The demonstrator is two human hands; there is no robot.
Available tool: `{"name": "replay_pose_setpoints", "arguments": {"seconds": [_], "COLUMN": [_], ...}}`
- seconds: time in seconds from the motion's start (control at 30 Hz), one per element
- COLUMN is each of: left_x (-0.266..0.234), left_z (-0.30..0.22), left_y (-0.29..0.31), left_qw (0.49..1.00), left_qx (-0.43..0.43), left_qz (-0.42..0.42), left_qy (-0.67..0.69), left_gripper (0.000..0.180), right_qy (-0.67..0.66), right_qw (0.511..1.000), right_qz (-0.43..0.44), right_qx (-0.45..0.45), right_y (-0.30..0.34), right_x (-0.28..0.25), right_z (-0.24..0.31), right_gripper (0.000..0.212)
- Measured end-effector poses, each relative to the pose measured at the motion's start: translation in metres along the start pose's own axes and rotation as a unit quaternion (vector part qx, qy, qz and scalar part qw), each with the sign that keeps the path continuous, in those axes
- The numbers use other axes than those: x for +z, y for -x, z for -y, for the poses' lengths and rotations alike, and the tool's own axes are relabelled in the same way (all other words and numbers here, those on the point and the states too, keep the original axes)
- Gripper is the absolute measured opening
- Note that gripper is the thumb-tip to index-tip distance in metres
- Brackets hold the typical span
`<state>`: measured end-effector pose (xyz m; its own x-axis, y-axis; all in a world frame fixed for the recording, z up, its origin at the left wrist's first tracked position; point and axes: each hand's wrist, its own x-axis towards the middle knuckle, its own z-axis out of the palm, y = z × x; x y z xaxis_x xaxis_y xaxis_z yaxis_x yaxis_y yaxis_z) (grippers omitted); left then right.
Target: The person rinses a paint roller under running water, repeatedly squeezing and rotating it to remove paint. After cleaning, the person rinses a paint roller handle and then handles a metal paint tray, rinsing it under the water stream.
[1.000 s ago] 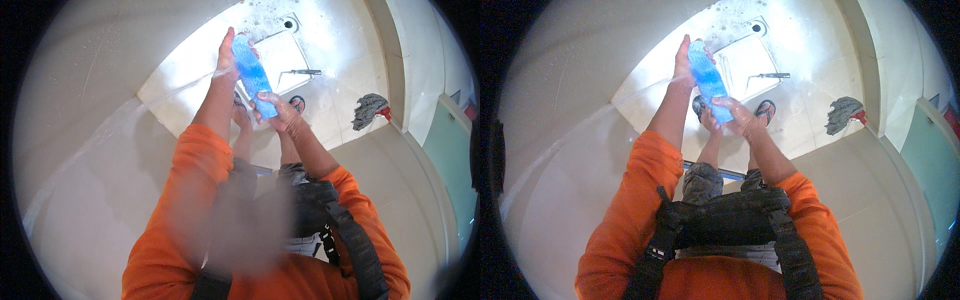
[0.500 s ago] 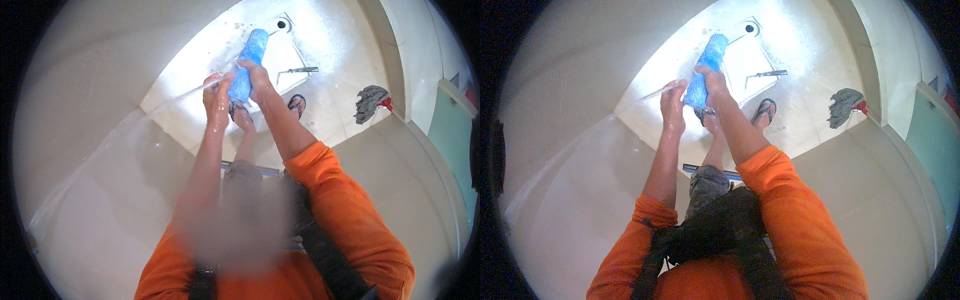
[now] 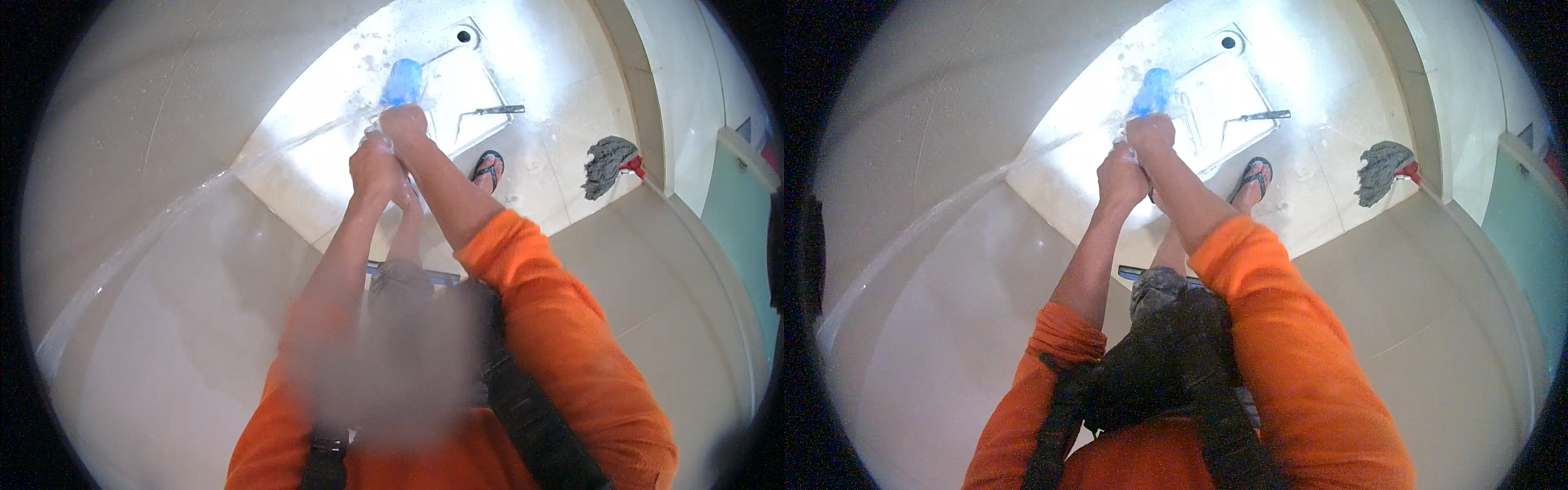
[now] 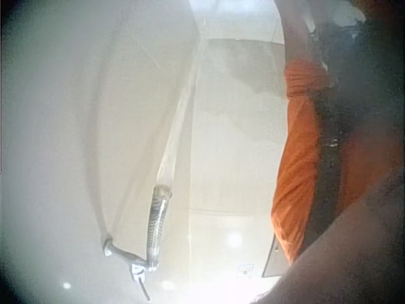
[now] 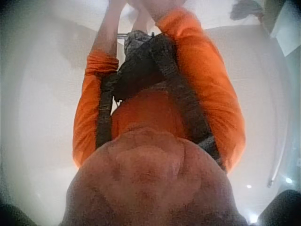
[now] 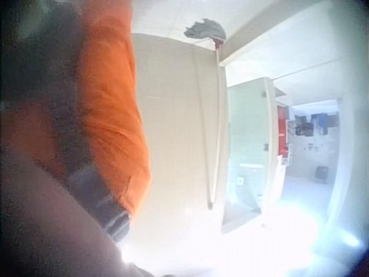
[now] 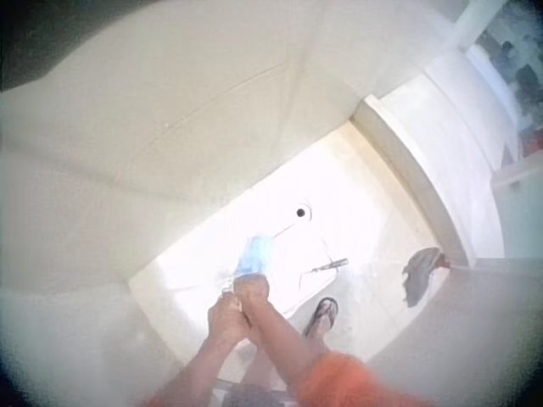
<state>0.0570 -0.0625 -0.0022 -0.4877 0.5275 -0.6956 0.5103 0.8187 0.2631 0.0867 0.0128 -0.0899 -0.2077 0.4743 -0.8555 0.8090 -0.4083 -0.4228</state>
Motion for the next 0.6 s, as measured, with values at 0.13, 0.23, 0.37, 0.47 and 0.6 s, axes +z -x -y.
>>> {"name": "replay_pose_setpoints", "arguments": {"seconds": [0.13,0.23,0.37,0.47,0.6], "left_x": [-0.011,-0.013,-0.002,-0.015,-0.016], "left_z": [-0.011,-0.024,0.010,0.003,0.014], "left_y": [0.014,0.026,0.030,0.036,0.056], "left_qw": [0.998,0.996,0.976,0.914,0.807], "left_qx": [-0.055,-0.051,-0.113,-0.137,-0.142], "left_qz": [-0.005,0.032,0.056,0.169,0.202], "left_qy": [0.006,0.070,0.176,0.343,0.536], "left_gripper": [0.044,0.037,0.034,0.043,0.034], "right_qy": [0.324,0.113,-0.407,-0.412,-0.517], "right_qw": [0.922,0.974,0.898,0.890,0.821], "right_qz": [0.054,0.070,0.124,0.154,0.220], "right_qx": [-0.205,-0.182,0.115,0.118,0.102], "right_y": [-0.008,-0.048,-0.011,-0.014,-0.005], "right_x": [-0.004,-0.006,-0.006,-0.018,-0.031], "right_z": [-0.003,-0.046,-0.010,-0.021,-0.017], "right_gripper": [0.034,0.026,0.022,0.023,0.031]}}
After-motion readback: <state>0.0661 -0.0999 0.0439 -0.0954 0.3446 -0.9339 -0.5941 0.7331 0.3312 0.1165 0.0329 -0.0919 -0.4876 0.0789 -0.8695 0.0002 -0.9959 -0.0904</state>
